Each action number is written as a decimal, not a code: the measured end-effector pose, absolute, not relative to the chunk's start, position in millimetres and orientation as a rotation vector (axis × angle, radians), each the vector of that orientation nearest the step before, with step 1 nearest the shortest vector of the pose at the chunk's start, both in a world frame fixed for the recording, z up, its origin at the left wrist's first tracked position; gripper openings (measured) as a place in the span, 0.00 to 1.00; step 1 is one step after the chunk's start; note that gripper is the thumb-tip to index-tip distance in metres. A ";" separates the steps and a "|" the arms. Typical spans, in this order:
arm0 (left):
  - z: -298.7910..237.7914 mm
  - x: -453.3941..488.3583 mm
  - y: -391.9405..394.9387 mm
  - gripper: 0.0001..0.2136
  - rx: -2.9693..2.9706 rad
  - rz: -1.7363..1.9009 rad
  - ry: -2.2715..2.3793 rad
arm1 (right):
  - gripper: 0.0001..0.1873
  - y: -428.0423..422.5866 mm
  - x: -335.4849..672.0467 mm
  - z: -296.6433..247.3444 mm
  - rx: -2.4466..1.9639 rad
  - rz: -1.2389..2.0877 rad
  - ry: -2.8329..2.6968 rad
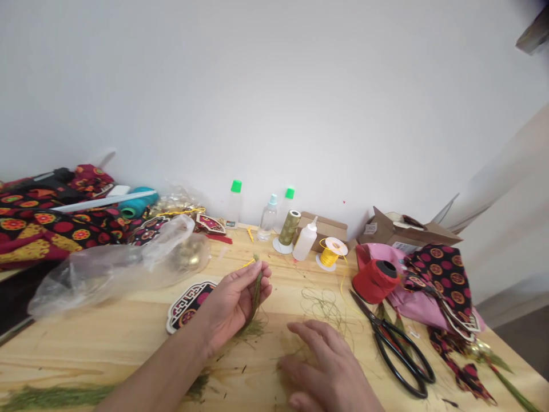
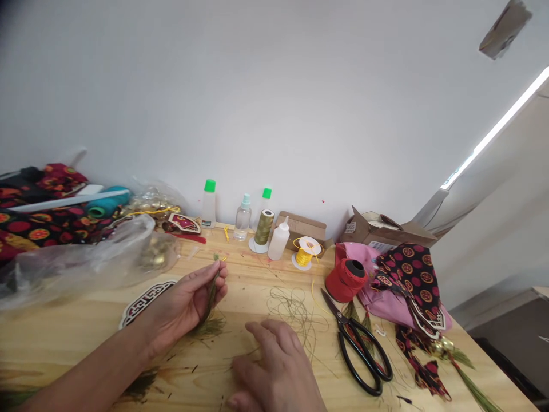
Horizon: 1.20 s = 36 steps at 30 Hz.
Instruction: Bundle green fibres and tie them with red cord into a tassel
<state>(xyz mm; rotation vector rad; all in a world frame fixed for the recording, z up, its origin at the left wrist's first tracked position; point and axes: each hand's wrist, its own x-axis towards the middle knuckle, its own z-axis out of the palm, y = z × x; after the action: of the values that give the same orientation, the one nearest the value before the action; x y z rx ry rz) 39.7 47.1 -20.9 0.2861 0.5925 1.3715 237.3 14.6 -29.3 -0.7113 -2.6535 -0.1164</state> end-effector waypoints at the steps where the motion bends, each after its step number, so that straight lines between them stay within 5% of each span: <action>1: -21.4 39.6 47.2 0.05 0.290 1.375 0.591 | 0.15 14.2 236.7 -29.6 -0.717 -0.118 -2.655; 23: -23.0 38.6 45.6 0.05 0.313 1.369 0.593 | 0.12 16.2 233.8 -26.5 -0.764 -0.030 -2.601; 36: -24.1 39.2 47.1 0.05 0.297 1.374 0.605 | 0.20 16.2 236.5 -43.7 -0.687 -0.223 -2.648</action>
<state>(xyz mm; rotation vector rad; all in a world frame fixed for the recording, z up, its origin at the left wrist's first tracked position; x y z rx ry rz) 39.2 47.1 -24.1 0.2971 0.6048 1.3743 236.5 16.2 -43.7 -0.6868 -2.6477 -0.2228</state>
